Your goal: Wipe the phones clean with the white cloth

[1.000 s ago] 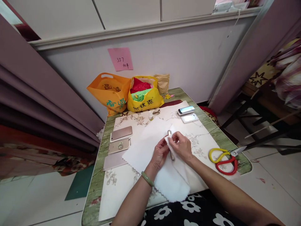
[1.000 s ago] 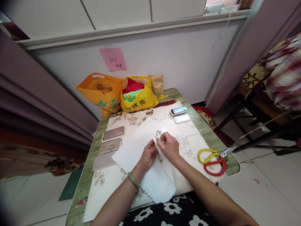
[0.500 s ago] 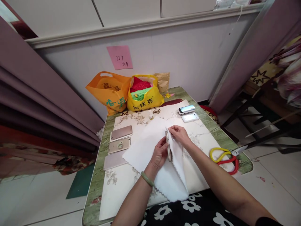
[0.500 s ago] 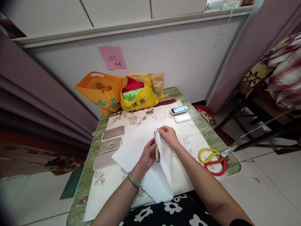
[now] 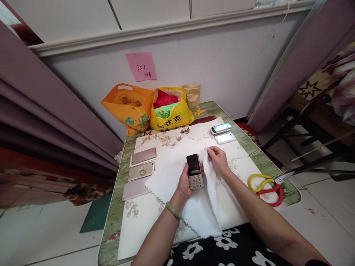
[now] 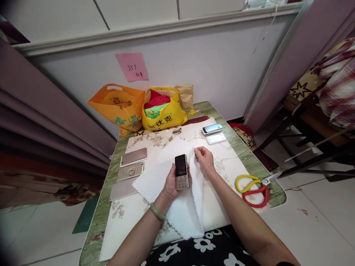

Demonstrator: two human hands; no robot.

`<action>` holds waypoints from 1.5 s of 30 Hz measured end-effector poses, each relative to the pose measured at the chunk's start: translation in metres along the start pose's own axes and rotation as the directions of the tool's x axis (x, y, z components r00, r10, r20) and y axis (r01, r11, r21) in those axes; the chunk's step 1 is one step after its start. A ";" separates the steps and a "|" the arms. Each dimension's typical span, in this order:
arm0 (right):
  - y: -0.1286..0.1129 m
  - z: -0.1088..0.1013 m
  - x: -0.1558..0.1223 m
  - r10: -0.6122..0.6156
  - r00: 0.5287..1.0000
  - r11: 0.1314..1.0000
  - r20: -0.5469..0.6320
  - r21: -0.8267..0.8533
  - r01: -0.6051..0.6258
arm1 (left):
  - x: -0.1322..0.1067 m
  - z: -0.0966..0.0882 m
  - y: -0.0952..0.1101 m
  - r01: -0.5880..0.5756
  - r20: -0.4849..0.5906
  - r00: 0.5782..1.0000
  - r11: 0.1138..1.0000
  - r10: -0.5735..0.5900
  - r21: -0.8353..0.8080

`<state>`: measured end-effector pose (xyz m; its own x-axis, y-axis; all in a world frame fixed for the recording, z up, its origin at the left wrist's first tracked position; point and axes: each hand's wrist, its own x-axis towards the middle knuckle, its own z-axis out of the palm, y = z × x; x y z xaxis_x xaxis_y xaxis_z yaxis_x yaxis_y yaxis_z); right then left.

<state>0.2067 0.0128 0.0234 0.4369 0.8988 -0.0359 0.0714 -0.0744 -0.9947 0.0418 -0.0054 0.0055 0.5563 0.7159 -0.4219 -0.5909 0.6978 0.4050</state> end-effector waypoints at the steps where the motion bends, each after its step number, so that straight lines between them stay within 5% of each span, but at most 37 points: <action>1: -0.004 0.002 0.000 -0.021 1.000 1.000 0.020 0.018 0.021 | 0.001 -0.001 0.000 0.016 -0.029 0.999 1.000 -0.016 0.004; 5: -0.018 0.015 -0.010 -0.128 0.980 0.991 0.156 -0.008 0.131 | 0.003 -0.006 -0.001 0.021 -0.129 0.991 1.000 -0.018 0.020; 9: -0.023 0.026 -0.031 -0.168 0.977 0.981 0.132 -0.074 0.179 | 0.004 -0.008 0.001 0.042 -0.161 0.986 0.997 -0.031 0.064; 19: -0.021 0.010 -0.095 -0.179 0.932 0.978 0.314 -0.047 0.204 | 0.003 -0.005 -0.001 -0.041 -0.075 0.996 0.999 0.042 0.017; 29: -0.031 0.031 -0.026 -0.130 0.989 0.980 0.077 -0.143 0.140 | 0.000 -0.011 0.004 0.047 -0.171 0.985 0.996 -0.035 0.071; 39: -0.029 0.016 -0.109 -0.218 0.933 0.961 0.287 -0.104 0.256 | -0.001 -0.003 0.002 0.027 -0.117 0.993 0.999 -0.024 0.031; 45: -0.033 0.021 -0.059 -0.162 0.982 0.972 0.095 -0.155 0.176 | 0.001 -0.004 0.003 0.073 -0.110 0.992 0.991 -0.060 0.111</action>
<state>0.1596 -0.0288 0.0565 0.3321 0.9359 0.1172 0.2853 0.0187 -0.9583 0.0383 -0.0026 0.0027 0.5231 0.6654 -0.5325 -0.4801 0.7463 0.4610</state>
